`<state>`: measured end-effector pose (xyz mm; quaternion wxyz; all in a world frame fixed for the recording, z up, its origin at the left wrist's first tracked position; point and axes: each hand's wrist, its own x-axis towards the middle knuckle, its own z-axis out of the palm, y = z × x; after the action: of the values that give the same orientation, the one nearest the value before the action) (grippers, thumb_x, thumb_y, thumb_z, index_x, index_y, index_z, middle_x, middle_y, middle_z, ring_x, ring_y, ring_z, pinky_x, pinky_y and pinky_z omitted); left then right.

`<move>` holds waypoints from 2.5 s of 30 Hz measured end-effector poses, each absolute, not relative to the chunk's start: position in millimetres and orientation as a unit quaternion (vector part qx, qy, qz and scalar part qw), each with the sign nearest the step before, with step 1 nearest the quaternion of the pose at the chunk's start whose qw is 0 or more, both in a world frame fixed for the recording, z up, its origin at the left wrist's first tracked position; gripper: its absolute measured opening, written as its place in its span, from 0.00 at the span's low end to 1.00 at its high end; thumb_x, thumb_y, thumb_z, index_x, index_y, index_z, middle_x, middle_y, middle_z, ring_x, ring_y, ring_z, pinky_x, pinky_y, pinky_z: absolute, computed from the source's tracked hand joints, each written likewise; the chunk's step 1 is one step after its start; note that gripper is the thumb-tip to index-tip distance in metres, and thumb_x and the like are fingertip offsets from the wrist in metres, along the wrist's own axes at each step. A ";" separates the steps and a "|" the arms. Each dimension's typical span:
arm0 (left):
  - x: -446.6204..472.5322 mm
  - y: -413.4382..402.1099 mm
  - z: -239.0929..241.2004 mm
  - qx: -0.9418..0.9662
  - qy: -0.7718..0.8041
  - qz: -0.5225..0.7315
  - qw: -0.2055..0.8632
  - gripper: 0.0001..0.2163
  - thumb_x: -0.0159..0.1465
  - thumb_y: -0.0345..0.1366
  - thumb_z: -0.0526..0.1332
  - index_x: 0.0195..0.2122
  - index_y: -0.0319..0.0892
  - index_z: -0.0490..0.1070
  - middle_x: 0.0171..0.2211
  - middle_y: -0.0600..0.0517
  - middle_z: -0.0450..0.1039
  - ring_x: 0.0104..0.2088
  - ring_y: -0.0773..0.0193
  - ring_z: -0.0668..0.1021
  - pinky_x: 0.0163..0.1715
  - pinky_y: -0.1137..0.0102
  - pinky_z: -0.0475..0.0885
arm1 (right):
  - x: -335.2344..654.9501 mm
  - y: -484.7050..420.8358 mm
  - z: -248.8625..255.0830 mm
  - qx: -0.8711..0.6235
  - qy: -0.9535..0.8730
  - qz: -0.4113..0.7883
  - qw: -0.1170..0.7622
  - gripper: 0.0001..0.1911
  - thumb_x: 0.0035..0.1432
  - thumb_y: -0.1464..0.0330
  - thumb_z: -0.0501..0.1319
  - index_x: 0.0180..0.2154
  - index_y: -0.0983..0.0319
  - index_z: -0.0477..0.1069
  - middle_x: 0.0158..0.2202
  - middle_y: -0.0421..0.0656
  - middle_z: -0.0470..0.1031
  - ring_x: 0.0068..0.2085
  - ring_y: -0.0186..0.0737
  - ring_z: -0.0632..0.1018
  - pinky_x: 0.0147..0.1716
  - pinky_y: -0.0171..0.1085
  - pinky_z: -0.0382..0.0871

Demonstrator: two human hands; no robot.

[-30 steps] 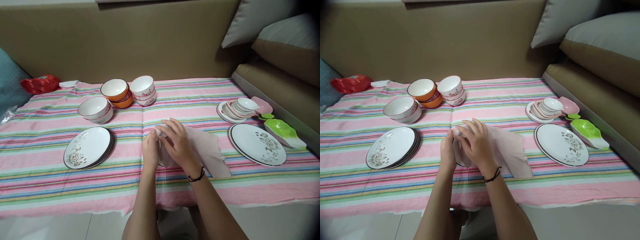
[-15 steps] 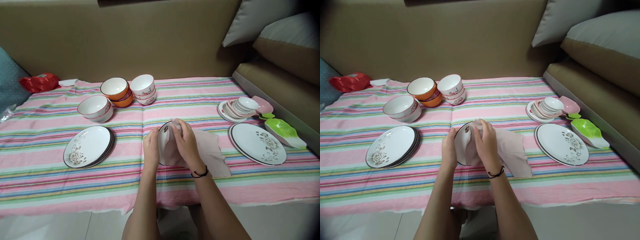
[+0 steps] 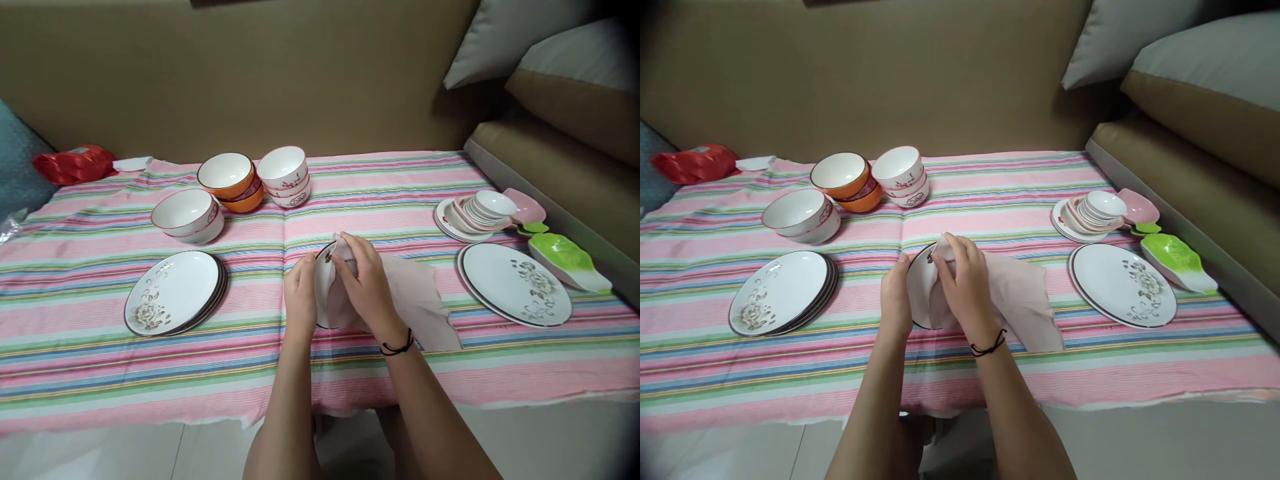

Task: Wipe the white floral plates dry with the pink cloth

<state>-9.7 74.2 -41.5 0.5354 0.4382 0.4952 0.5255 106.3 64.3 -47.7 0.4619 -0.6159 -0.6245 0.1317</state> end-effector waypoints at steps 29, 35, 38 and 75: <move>-11.0 74.7 -44.9 0.422 0.486 0.553 0.530 0.16 0.61 0.50 0.57 0.30 0.40 0.71 0.27 0.54 0.70 0.29 0.66 0.70 0.31 0.72 0.65 | 108.0 64.6 -41.3 -0.562 -0.712 0.082 0.413 0.21 0.65 0.59 0.51 0.58 0.54 0.64 0.59 0.43 0.66 0.61 0.47 0.64 0.60 0.52 0.58; -9.5 74.7 -43.5 0.425 0.488 0.556 0.522 0.17 0.61 0.49 0.57 0.25 0.41 0.67 0.23 0.55 0.65 0.26 0.68 0.66 0.28 0.72 0.63 | 100.6 63.6 -38.2 -0.556 -0.717 0.078 0.414 0.18 0.66 0.61 0.50 0.54 0.54 0.68 0.59 0.42 0.67 0.61 0.47 0.63 0.61 0.52 0.56; -8.9 74.0 -42.1 0.437 0.484 0.542 0.530 0.18 0.62 0.50 0.56 0.26 0.40 0.69 0.24 0.54 0.67 0.28 0.66 0.69 0.30 0.72 0.64 | 101.6 65.2 -42.1 -0.600 -0.653 0.092 0.452 0.19 0.67 0.60 0.48 0.54 0.57 0.67 0.56 0.46 0.70 0.58 0.46 0.67 0.58 0.51 0.60; -8.9 73.1 -41.5 0.415 0.500 0.527 0.548 0.19 0.62 0.52 0.56 0.36 0.40 0.76 0.29 0.51 0.74 0.32 0.62 0.74 0.31 0.70 0.67 | 108.2 67.6 -57.5 -0.668 -0.556 0.140 0.473 0.20 0.62 0.61 0.54 0.53 0.61 0.66 0.53 0.50 0.71 0.54 0.50 0.70 0.55 0.52 0.64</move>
<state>-8.9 73.1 -41.5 0.5476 0.4154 0.5002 0.5267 108.2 67.6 -57.5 0.4734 -0.6683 -0.5564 0.1401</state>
